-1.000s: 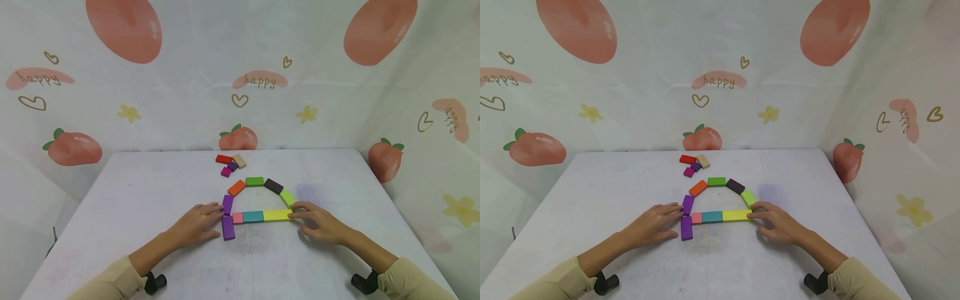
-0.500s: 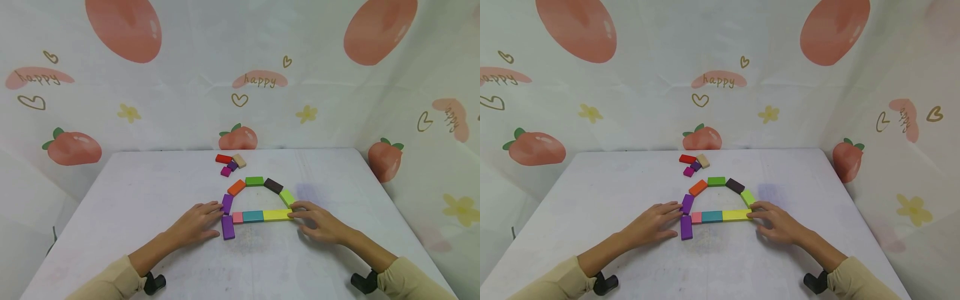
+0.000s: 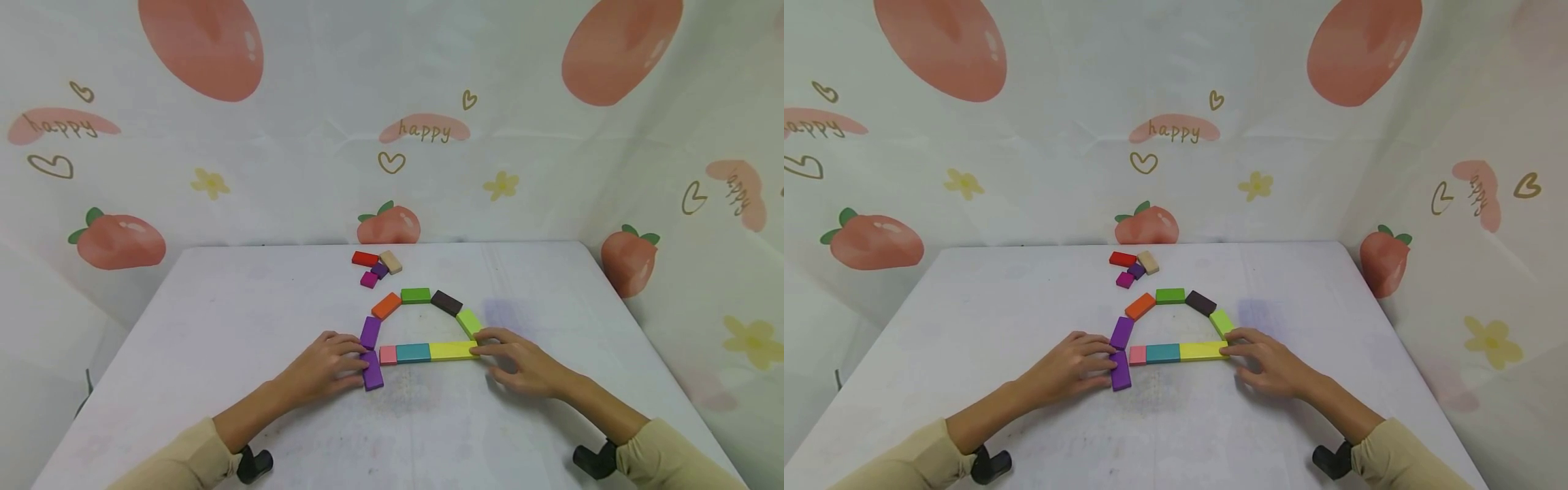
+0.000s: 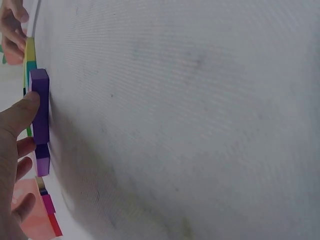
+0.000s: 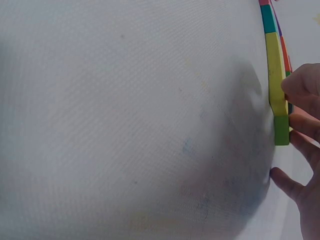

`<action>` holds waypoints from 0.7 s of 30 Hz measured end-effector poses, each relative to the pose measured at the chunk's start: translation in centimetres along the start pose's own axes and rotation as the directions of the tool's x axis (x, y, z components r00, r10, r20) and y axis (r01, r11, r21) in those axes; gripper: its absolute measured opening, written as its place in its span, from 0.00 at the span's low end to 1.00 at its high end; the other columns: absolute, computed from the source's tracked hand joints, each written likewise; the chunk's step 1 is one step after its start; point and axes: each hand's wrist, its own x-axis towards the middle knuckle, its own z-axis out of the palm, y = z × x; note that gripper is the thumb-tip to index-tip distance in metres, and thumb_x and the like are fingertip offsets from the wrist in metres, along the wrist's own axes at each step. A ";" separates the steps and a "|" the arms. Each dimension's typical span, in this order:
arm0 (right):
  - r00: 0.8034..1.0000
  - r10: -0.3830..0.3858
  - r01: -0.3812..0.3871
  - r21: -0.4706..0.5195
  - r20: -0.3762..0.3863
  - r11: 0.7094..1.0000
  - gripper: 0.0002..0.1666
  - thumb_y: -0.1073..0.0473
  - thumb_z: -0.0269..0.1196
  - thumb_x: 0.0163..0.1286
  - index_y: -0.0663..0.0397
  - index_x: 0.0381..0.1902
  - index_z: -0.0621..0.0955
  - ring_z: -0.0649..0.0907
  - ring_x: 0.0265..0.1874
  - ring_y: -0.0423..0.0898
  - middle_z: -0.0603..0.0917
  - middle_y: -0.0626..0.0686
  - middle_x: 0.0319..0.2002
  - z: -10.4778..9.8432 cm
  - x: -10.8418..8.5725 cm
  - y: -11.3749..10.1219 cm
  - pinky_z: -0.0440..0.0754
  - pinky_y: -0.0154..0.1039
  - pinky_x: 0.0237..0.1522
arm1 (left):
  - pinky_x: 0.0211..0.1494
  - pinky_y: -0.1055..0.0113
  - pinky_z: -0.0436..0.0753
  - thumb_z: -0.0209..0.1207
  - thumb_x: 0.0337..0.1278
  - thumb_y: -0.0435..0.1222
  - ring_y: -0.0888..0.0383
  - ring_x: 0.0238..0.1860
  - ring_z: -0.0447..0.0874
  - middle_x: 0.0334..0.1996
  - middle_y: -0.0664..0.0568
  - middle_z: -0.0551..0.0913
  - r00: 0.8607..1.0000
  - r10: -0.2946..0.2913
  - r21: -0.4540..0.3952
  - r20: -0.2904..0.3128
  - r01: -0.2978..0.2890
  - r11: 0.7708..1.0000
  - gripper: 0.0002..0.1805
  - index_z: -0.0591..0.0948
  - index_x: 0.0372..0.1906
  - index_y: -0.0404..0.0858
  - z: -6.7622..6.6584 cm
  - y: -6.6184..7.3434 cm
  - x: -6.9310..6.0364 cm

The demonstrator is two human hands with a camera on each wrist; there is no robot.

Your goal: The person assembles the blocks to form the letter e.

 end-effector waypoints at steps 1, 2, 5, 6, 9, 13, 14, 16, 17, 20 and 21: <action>1.000 -0.001 0.001 -0.001 -0.001 1.000 0.23 0.66 0.68 0.59 0.47 0.53 0.86 0.77 0.60 0.51 0.78 0.51 0.60 0.0 0.0 0.0 0.79 0.57 0.55 | 0.59 0.50 0.78 0.71 0.54 0.49 0.54 0.58 0.80 0.51 0.54 0.86 1.000 0.003 0.010 -0.010 -0.003 1.000 0.19 0.89 0.49 0.47 0.0 0.0 0.0; 1.000 0.001 -0.001 -0.002 -0.001 1.000 0.23 0.65 0.68 0.59 0.47 0.54 0.86 0.77 0.60 0.51 0.78 0.51 0.60 0.0 0.0 0.0 0.79 0.57 0.55 | 0.58 0.50 0.79 0.71 0.53 0.49 0.54 0.58 0.81 0.50 0.54 0.87 1.000 0.007 0.018 -0.019 -0.007 1.000 0.19 0.89 0.48 0.47 0.1 0.0 0.1; 1.000 -0.001 0.001 -0.003 -0.002 1.000 0.23 0.65 0.68 0.59 0.46 0.53 0.86 0.77 0.60 0.51 0.78 0.51 0.60 0.0 0.0 0.0 0.79 0.57 0.55 | 0.56 0.53 0.80 0.72 0.52 0.49 0.54 0.56 0.81 0.49 0.54 0.87 0.999 0.022 0.035 -0.040 -0.021 0.999 0.18 0.90 0.47 0.47 0.1 -0.1 0.2; 1.000 -0.003 0.003 -0.004 -0.002 1.000 0.23 0.65 0.68 0.59 0.46 0.53 0.86 0.77 0.60 0.51 0.78 0.51 0.60 0.0 0.0 0.0 0.79 0.57 0.55 | 0.56 0.53 0.80 0.72 0.52 0.49 0.54 0.56 0.81 0.48 0.54 0.87 0.999 0.026 0.038 -0.045 -0.024 0.999 0.18 0.90 0.47 0.46 0.1 -0.1 0.2; 1.000 -0.009 0.009 -0.004 -0.007 1.000 0.23 0.66 0.68 0.58 0.47 0.53 0.86 0.77 0.60 0.51 0.78 0.51 0.60 0.0 0.0 0.0 0.79 0.57 0.55 | 0.55 0.54 0.80 0.72 0.52 0.49 0.54 0.55 0.81 0.48 0.53 0.87 0.999 0.025 0.041 -0.045 -0.024 0.999 0.18 0.90 0.46 0.46 0.1 0.0 0.2; 1.000 -0.013 0.012 -0.005 -0.011 1.000 0.23 0.66 0.69 0.58 0.47 0.53 0.86 0.77 0.60 0.51 0.78 0.51 0.60 0.0 -0.1 0.0 0.79 0.57 0.54 | 0.56 0.55 0.80 0.72 0.53 0.49 0.54 0.55 0.81 0.47 0.53 0.87 0.999 0.018 0.042 -0.043 -0.017 0.999 0.18 0.90 0.46 0.45 0.0 0.2 0.3; 1.000 -0.013 0.013 -0.005 -0.011 1.000 0.23 0.66 0.69 0.58 0.47 0.53 0.86 0.77 0.60 0.51 0.78 0.51 0.60 0.0 -0.1 0.0 0.79 0.57 0.54 | 0.56 0.55 0.80 0.72 0.52 0.49 0.54 0.55 0.82 0.47 0.53 0.88 0.999 0.017 0.040 -0.045 -0.016 0.999 0.18 0.90 0.46 0.45 0.0 0.2 0.3; 1.000 -0.011 0.011 -0.004 -0.010 1.000 0.23 0.66 0.69 0.58 0.47 0.53 0.86 0.77 0.60 0.51 0.78 0.51 0.60 0.0 -0.1 0.1 0.79 0.56 0.54 | 0.55 0.55 0.80 0.72 0.52 0.49 0.54 0.55 0.82 0.47 0.53 0.88 0.999 0.015 0.038 -0.048 -0.013 0.999 0.18 0.90 0.46 0.45 -0.1 0.3 0.3; 1.000 -0.011 0.011 -0.005 -0.009 1.000 0.23 0.66 0.69 0.58 0.47 0.53 0.86 0.77 0.60 0.51 0.78 0.51 0.60 0.0 -0.1 0.1 0.79 0.56 0.55 | 0.55 0.55 0.80 0.72 0.52 0.49 0.54 0.55 0.82 0.47 0.53 0.88 0.999 0.014 0.036 -0.049 -0.012 0.999 0.18 0.90 0.46 0.45 -0.1 0.3 0.3; 1.000 -0.009 0.009 -0.003 -0.007 1.000 0.24 0.66 0.69 0.58 0.47 0.53 0.86 0.77 0.60 0.51 0.78 0.51 0.60 0.0 -0.1 0.1 0.79 0.56 0.55 | 0.55 0.55 0.81 0.72 0.52 0.49 0.54 0.55 0.82 0.47 0.53 0.88 0.999 0.011 0.030 -0.053 -0.009 1.000 0.18 0.90 0.46 0.45 0.0 0.3 0.3; 1.000 -0.007 0.007 -0.003 -0.006 1.000 0.24 0.66 0.68 0.58 0.47 0.53 0.86 0.77 0.60 0.51 0.78 0.51 0.60 0.0 -0.1 0.1 0.79 0.56 0.55 | 0.55 0.55 0.81 0.72 0.52 0.49 0.54 0.55 0.82 0.47 0.53 0.88 0.999 0.010 0.029 -0.054 -0.009 1.000 0.18 0.90 0.46 0.45 0.0 0.3 0.4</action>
